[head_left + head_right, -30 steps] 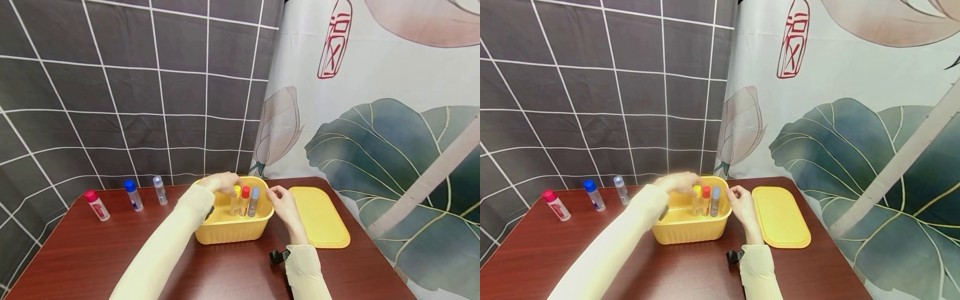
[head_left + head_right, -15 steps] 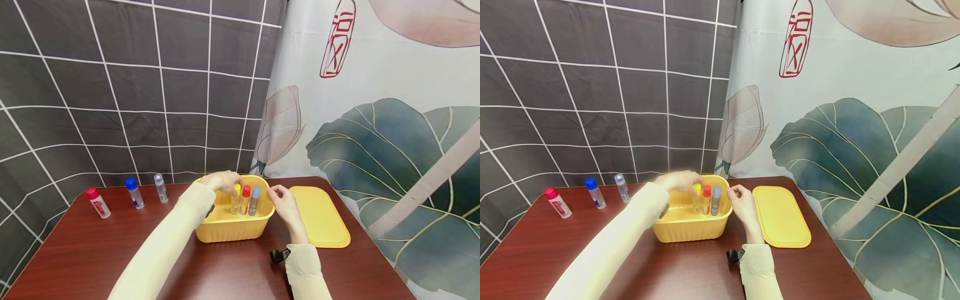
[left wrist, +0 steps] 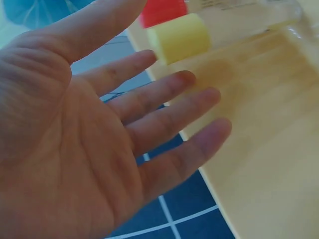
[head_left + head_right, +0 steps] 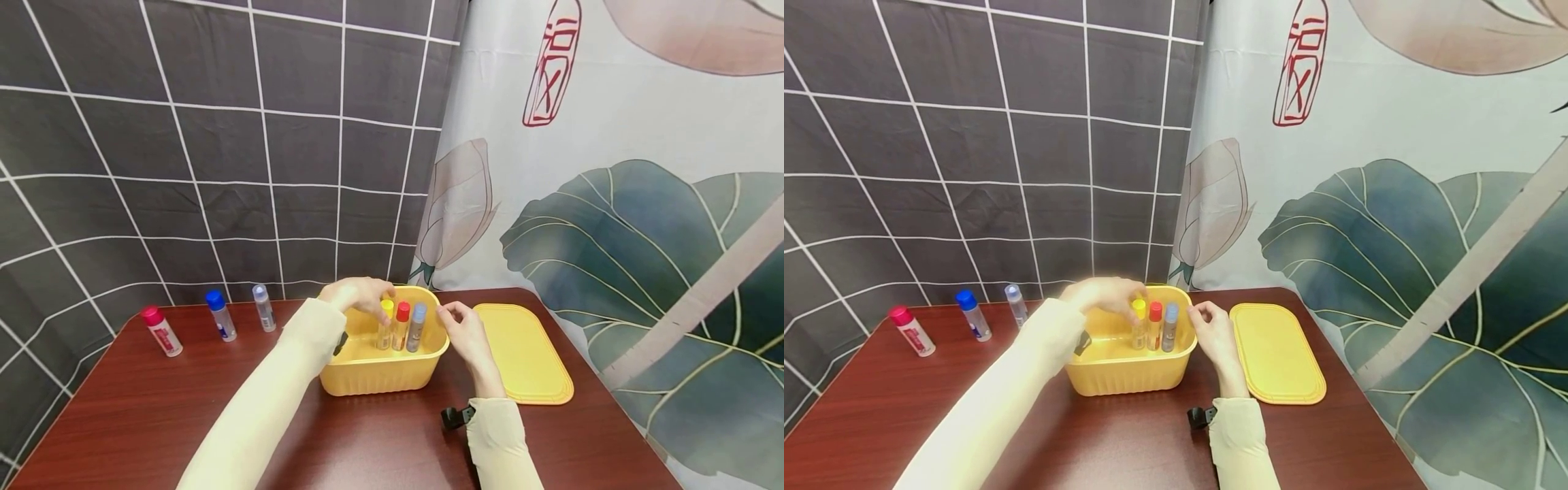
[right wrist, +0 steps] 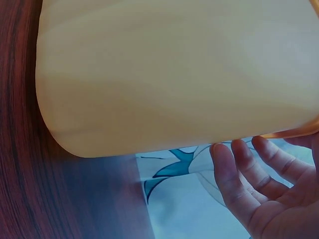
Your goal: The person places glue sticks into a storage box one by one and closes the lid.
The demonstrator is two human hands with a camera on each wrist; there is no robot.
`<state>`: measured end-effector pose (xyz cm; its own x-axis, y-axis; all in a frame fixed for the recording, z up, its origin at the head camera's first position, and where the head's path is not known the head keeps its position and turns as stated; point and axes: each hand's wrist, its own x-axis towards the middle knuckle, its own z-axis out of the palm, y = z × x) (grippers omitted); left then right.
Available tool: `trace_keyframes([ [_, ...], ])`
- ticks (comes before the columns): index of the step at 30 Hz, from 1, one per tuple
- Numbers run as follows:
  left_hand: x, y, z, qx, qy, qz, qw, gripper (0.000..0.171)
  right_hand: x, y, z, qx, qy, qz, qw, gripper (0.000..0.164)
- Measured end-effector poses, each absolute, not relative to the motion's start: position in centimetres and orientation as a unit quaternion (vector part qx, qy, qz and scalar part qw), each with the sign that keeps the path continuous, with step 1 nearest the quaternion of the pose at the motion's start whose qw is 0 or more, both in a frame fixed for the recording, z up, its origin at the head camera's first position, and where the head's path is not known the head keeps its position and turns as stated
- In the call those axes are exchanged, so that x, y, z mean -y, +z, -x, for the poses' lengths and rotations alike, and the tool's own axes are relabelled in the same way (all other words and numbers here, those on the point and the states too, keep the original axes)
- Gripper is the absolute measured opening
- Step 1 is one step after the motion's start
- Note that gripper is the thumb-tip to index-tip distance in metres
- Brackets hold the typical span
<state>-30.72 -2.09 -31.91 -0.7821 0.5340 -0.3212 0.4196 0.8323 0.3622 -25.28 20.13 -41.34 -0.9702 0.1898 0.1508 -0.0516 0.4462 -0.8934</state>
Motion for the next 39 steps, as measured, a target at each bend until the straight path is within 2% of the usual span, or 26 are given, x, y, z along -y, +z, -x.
trace_keyframes([
  [6,3.4,-31.1,30.0,-0.935,0.154,-0.265,0.179,0.063,-20.1,-41.4,25.2,0.842,0.525,0.04,0.114,0.024],
  [16,7.3,-29.9,28.1,-0.937,0.215,-0.259,0.091,0.061,-20.2,-41.3,25.2,0.84,0.529,0.046,0.111,0.024],
  [25,11.9,-31.2,26.4,-0.938,0.26,-0.225,0.035,0.06,-20.2,-41.4,25.2,0.842,0.526,0.047,0.108,0.027],
  [32,15.7,-32.8,25.1,-0.946,0.268,-0.18,-0.035,0.051,-20.1,-41.4,25.2,0.845,0.522,0.052,0.102,0.025],
  [39,18.9,-34.0,23.9,-0.949,0.275,-0.142,-0.066,0.052,-20.1,-41.5,25.2,0.843,0.523,0.036,0.123,0.024],
])
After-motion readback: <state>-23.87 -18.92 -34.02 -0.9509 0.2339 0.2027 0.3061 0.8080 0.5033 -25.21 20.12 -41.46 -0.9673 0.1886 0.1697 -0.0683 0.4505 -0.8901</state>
